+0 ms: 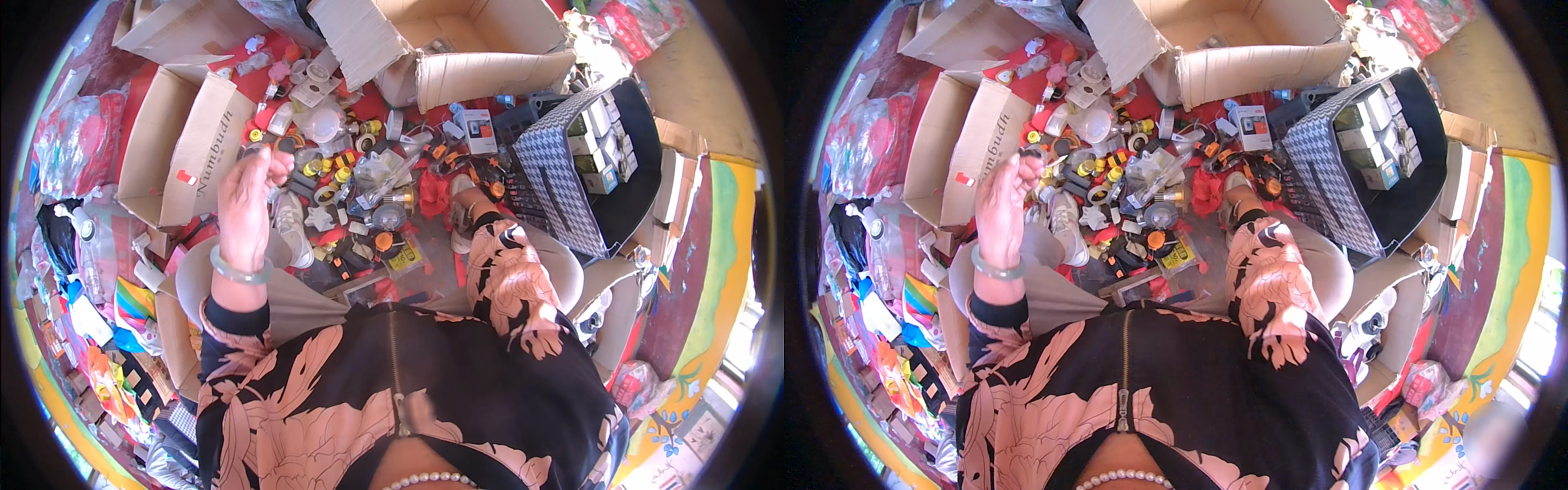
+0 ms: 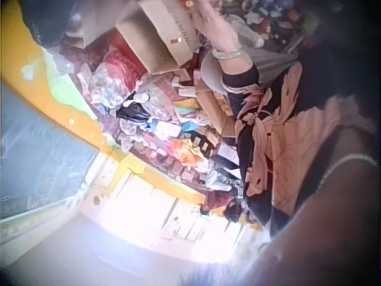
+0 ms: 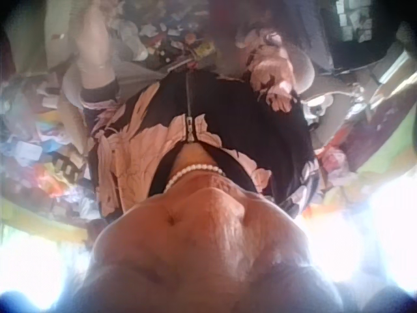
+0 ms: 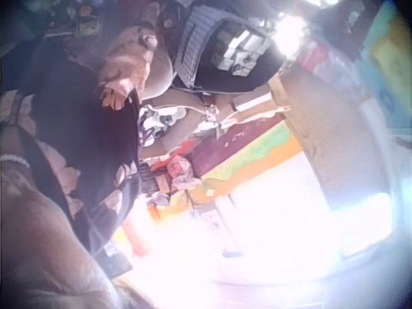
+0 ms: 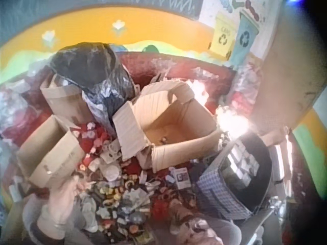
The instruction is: The person sits on the floor and sorts various small items from a cluttered pile into cardboard boxes. They handle items such as a small round container, sunglasses, a small fan, and a box of batteries, wiping some with a cloth before placing them into boxes.
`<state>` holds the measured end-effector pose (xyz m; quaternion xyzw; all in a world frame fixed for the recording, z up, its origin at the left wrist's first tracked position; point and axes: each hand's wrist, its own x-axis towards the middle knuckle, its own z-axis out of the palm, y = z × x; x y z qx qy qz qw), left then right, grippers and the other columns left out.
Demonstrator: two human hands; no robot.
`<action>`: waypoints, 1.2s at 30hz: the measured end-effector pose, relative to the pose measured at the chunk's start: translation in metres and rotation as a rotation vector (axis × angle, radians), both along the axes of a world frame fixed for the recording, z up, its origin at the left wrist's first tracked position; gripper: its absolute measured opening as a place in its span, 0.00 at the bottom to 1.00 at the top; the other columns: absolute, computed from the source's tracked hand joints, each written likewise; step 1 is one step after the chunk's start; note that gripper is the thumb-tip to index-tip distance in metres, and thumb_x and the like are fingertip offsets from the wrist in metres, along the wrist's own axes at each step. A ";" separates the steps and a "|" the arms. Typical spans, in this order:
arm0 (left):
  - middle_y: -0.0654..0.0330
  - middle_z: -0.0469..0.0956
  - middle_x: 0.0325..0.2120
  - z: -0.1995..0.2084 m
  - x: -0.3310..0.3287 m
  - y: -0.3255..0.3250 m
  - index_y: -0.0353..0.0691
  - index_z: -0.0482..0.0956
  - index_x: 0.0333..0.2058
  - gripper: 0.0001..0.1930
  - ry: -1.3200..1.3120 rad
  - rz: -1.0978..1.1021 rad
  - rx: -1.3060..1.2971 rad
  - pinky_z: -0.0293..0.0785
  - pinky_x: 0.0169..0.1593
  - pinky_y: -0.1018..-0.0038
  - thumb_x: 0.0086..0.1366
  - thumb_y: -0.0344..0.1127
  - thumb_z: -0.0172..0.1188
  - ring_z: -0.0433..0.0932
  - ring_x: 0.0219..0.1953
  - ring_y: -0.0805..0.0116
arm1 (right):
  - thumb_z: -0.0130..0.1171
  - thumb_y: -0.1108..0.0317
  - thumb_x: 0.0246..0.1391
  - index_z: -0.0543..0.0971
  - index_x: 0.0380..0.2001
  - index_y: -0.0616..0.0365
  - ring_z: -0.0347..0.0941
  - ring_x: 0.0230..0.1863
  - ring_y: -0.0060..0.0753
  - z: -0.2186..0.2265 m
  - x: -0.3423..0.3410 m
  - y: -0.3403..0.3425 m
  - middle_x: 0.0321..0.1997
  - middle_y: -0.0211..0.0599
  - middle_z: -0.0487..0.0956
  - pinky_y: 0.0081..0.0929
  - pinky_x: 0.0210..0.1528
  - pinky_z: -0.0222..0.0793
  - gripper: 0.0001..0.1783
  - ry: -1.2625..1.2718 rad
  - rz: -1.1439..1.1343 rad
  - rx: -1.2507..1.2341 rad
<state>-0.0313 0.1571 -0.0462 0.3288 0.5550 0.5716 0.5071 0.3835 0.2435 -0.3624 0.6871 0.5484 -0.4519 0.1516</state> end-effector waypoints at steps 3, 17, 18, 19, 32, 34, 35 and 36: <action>0.57 0.77 0.30 0.009 0.011 -0.005 0.32 0.74 0.25 0.14 0.108 0.005 -0.041 0.68 0.40 0.77 0.66 0.35 0.49 0.74 0.33 0.73 | 0.51 0.50 0.47 0.79 0.33 0.65 0.75 0.40 0.48 -0.046 0.012 0.008 0.40 0.50 0.78 0.37 0.46 0.67 0.25 -0.044 0.019 0.253; 0.57 0.77 0.29 -0.004 0.025 0.004 0.30 0.74 0.25 0.13 0.286 -0.170 -0.080 0.68 0.40 0.78 0.67 0.31 0.47 0.73 0.32 0.73 | 0.65 0.57 0.36 0.79 0.34 0.64 0.77 0.39 0.42 -0.042 -0.022 0.040 0.38 0.48 0.80 0.33 0.41 0.70 0.23 -0.024 -0.994 0.203; 0.57 0.77 0.29 -0.006 0.027 0.000 0.30 0.75 0.26 0.13 0.290 -0.158 -0.086 0.68 0.39 0.78 0.67 0.31 0.47 0.73 0.32 0.74 | 0.65 0.55 0.36 0.79 0.32 0.66 0.77 0.39 0.44 -0.023 -0.037 0.039 0.36 0.51 0.79 0.34 0.42 0.70 0.25 -0.040 -0.921 0.318; 0.58 0.77 0.30 -0.010 0.029 -0.005 0.30 0.75 0.27 0.13 0.270 -0.153 -0.089 0.68 0.39 0.78 0.67 0.32 0.47 0.73 0.32 0.74 | 0.65 0.52 0.37 0.79 0.30 0.69 0.77 0.40 0.46 -0.004 -0.056 0.033 0.35 0.53 0.79 0.35 0.42 0.69 0.27 -0.056 -0.849 0.433; 0.59 0.74 0.43 -0.043 0.062 -0.028 0.41 0.68 0.50 0.27 -0.728 -0.274 -0.138 0.66 0.52 0.63 0.65 0.59 0.43 0.72 0.45 0.65 | 0.59 0.60 0.46 0.73 0.38 0.57 0.75 0.27 0.42 0.306 -0.195 -0.116 0.30 0.40 0.74 0.35 0.29 0.72 0.17 0.377 0.453 1.230; 0.54 0.74 0.44 -0.018 0.073 -0.040 0.41 0.67 0.50 0.28 -0.853 -0.272 -0.091 0.66 0.53 0.63 0.66 0.58 0.38 0.72 0.47 0.60 | 0.62 0.63 0.44 0.73 0.39 0.59 0.76 0.29 0.39 0.320 -0.200 -0.129 0.34 0.38 0.75 0.30 0.28 0.72 0.19 0.362 0.536 1.280; 0.53 0.74 0.44 -0.013 0.074 -0.046 0.41 0.67 0.50 0.28 -0.894 -0.241 -0.054 0.66 0.53 0.62 0.67 0.58 0.37 0.73 0.47 0.58 | 0.63 0.62 0.43 0.73 0.40 0.60 0.76 0.30 0.41 0.331 -0.201 -0.134 0.35 0.38 0.75 0.30 0.29 0.72 0.21 0.341 0.570 1.262; 0.52 0.74 0.44 -0.007 0.072 -0.051 0.41 0.67 0.51 0.28 -0.934 -0.211 -0.017 0.67 0.53 0.62 0.67 0.58 0.36 0.73 0.47 0.57 | 0.65 0.62 0.42 0.73 0.40 0.61 0.76 0.35 0.42 0.343 -0.202 -0.138 0.38 0.41 0.76 0.31 0.31 0.73 0.22 0.447 0.564 1.219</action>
